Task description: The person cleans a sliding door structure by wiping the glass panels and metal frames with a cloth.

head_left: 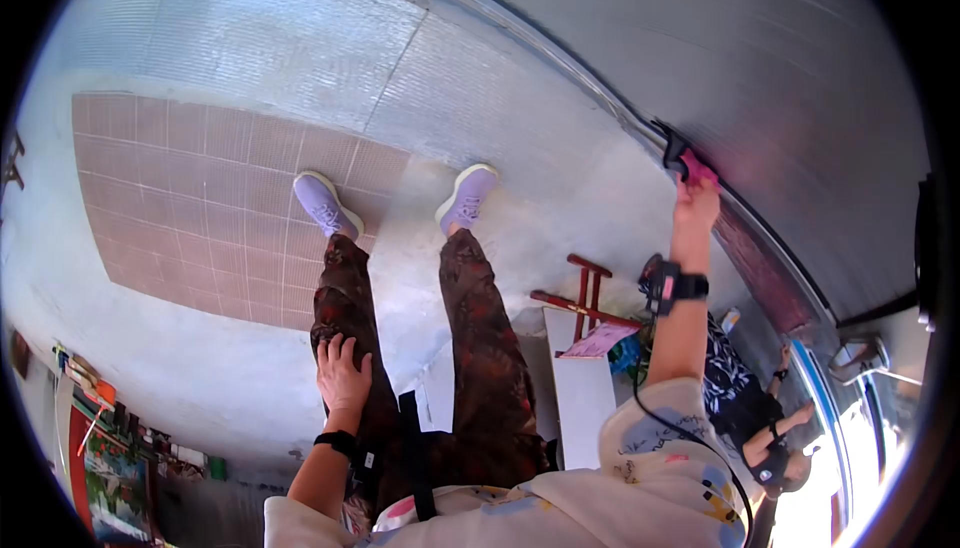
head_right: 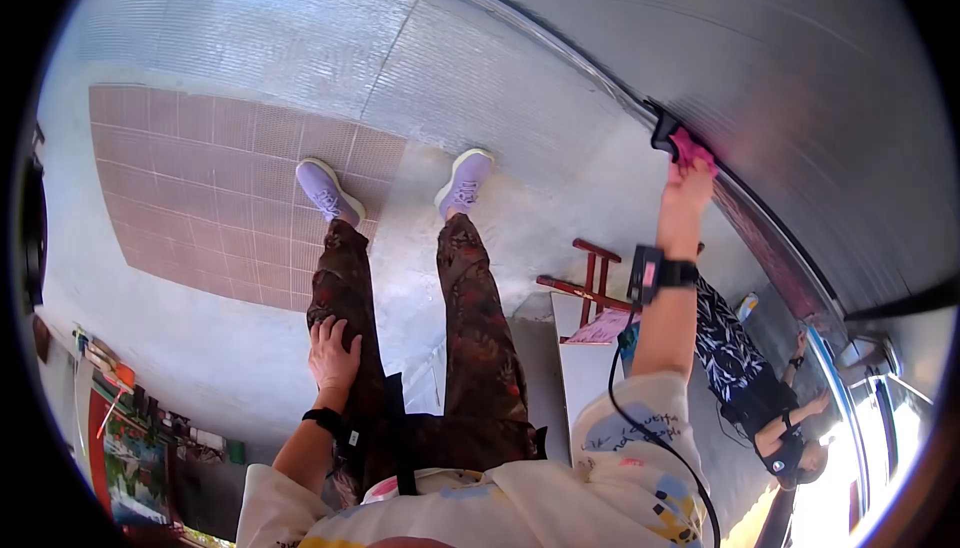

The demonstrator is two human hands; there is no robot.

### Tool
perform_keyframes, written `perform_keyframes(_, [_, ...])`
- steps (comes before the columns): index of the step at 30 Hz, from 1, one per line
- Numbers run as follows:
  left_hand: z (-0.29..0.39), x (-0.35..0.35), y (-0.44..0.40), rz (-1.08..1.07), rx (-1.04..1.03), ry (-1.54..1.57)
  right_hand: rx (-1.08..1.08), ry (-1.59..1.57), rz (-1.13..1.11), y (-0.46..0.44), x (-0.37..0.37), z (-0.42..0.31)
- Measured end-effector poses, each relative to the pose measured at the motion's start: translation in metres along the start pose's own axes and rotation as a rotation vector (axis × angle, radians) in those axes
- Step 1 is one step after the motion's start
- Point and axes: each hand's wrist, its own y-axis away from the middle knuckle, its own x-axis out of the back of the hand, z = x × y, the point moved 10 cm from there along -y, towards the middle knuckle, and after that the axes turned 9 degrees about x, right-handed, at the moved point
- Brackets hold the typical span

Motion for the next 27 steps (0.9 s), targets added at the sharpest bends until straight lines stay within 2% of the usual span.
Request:
perform_keyframes(5, [-0.004,0.003,-0.004,-0.023,0.029,0.068,-0.226,-0.098,-0.021,-0.027,-0.076,0.112])
perform_keyframes(11, [-0.010,0.004,-0.004,-0.036,0.045,0.097,-0.352,-0.209,-0.069,-0.006,-0.162,0.171])
perform_keyframes(15, [-0.010,0.011,-0.006,-0.037,0.041,0.163,-0.426,-0.276,-0.137,0.054,-0.244,0.181])
perform_keyframes(20, [-0.016,0.023,-0.008,-0.023,0.094,0.242,-0.442,-0.306,-0.263,0.158,-0.388,0.170])
perform_keyframes(27, [-0.040,0.043,-0.010,0.039,0.189,0.345,-0.457,-0.294,-0.622,0.304,-0.581,0.153])
